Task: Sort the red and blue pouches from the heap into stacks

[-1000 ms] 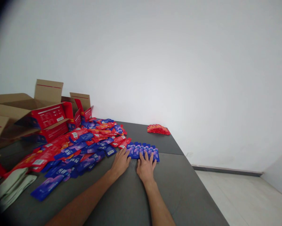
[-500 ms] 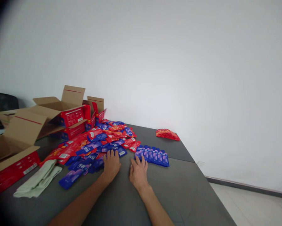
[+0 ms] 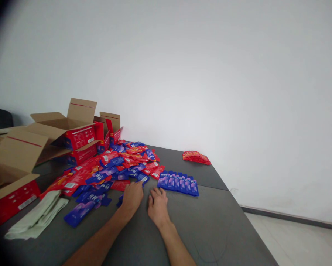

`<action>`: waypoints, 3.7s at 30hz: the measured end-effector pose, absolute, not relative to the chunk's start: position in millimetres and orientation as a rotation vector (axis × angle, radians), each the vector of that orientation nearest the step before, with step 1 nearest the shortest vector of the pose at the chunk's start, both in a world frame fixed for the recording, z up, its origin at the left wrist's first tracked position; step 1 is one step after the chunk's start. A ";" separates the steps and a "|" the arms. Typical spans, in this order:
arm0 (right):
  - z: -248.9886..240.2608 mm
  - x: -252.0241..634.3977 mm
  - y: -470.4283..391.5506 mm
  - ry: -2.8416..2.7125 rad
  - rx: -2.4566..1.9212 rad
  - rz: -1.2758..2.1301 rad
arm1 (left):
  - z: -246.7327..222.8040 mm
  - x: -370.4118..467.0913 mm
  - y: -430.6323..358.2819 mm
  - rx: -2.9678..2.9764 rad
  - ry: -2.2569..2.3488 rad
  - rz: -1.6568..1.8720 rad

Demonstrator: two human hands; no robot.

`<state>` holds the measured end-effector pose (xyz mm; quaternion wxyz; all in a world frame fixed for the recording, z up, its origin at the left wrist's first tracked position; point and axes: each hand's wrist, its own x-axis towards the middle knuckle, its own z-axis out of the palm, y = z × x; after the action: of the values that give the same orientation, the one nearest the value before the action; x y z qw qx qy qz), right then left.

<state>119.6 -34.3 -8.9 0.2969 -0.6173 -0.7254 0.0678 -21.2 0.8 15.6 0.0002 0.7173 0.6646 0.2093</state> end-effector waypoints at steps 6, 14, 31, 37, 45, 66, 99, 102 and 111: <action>-0.7 122.9 -38.2 -1.835 -1.515 0.298 | 30.8 -22.2 2.3 2.143 1.893 1.004; 2.2 124.3 -35.5 -1.533 -1.294 0.911 | 19.5 -16.3 15.4 1.359 1.207 1.370; 8.9 140.6 -41.6 -1.318 -1.218 1.071 | 8.8 -14.5 7.8 1.369 0.892 1.027; 7.5 140.0 -40.2 -1.473 -1.386 0.649 | 10.0 -8.1 1.6 1.542 1.321 1.255; 18.4 125.2 -55.0 -1.954 -1.269 0.164 | 21.4 0.7 -4.4 1.562 1.287 1.354; 9.9 215.2 -34.8 -1.575 -1.564 0.274 | 15.3 65.8 17.2 1.386 0.893 1.270; -48.5 324.9 -18.2 -1.475 -1.984 -0.128 | -19.9 203.1 20.9 2.607 1.404 0.756; -45.8 323.4 -20.2 -1.479 -1.991 -0.126 | -17.0 198.3 17.3 2.597 1.416 0.749; -28.3 301.6 -28.7 -1.521 -1.952 -0.242 | -13.1 141.9 0.0 2.594 1.528 0.778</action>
<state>301.6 -28.7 -28.3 0.3217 -0.7432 -0.5794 -0.0923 141.9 0.0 -13.1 0.0159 0.8340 0.4914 0.2503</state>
